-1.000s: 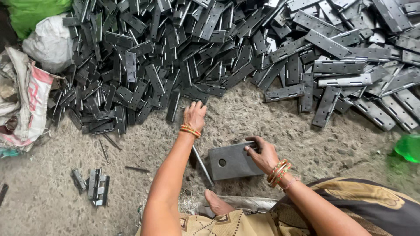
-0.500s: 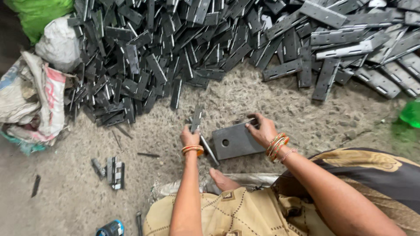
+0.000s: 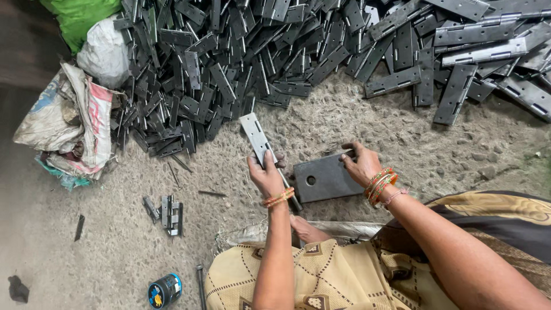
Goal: The person sits on the floor and repeatedly places metal hinge parts onto a metal block, then uses a cylindrical metal rod to press or align them. The person handles multiple hinge pieces from a large pile and stacks the processed pieces nearby.
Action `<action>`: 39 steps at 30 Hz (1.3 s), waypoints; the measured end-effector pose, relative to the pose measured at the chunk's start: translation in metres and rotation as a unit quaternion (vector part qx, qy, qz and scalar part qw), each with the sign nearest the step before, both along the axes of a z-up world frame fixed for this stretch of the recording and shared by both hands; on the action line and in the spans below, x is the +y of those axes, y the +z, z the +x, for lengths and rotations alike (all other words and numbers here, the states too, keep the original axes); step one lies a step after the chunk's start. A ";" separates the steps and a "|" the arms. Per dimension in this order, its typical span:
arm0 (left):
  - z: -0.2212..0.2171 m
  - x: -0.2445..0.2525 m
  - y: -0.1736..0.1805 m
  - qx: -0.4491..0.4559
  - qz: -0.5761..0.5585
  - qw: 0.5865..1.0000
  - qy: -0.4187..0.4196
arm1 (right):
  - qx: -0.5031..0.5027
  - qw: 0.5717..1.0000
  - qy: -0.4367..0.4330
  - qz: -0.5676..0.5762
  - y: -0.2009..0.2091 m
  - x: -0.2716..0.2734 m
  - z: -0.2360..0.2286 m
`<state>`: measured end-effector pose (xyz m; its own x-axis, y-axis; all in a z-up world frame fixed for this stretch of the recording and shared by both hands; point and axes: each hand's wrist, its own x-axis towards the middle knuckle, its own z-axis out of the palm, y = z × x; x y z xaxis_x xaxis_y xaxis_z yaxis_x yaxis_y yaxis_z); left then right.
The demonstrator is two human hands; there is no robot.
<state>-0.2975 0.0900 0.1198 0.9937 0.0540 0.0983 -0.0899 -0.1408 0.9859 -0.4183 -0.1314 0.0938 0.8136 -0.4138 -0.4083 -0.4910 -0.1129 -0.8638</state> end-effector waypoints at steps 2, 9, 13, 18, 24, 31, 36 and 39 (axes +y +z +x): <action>-0.020 -0.013 0.011 -0.056 0.098 0.994 -0.007 | 0.003 1.000 -0.001 0.001 0.000 0.001 -0.001; -0.074 -0.023 -0.035 0.024 0.515 0.838 -0.179 | -0.003 0.999 0.019 -0.026 -0.018 0.007 0.000; -0.079 -0.018 -0.053 -0.006 0.493 0.853 -0.170 | 0.003 0.997 0.055 -0.047 -0.032 0.011 -0.002; -0.092 -0.029 -0.038 0.112 0.307 0.924 -0.198 | 0.118 0.988 0.100 0.001 -0.039 0.013 0.000; -0.123 -0.052 -0.027 0.058 0.341 0.902 -0.258 | 0.091 0.991 0.096 -0.023 -0.043 0.010 0.000; -0.115 -0.033 -0.027 0.062 0.220 0.939 -0.256 | 0.042 0.988 0.052 0.137 -0.021 0.016 -0.001; -0.118 -0.017 -0.034 0.215 0.131 0.936 -0.247 | -0.013 0.990 0.094 0.108 -0.022 0.022 -0.002; -0.115 -0.011 -0.038 0.205 0.040 0.940 -0.271 | -0.036 0.985 0.100 0.137 -0.029 0.021 -0.004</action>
<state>-0.4121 0.0791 0.0815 0.8288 -0.4620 -0.3157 0.2144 -0.2589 0.9418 -0.4225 -0.1099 0.0649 0.8990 -0.1244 -0.4200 -0.4184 0.0401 -0.9074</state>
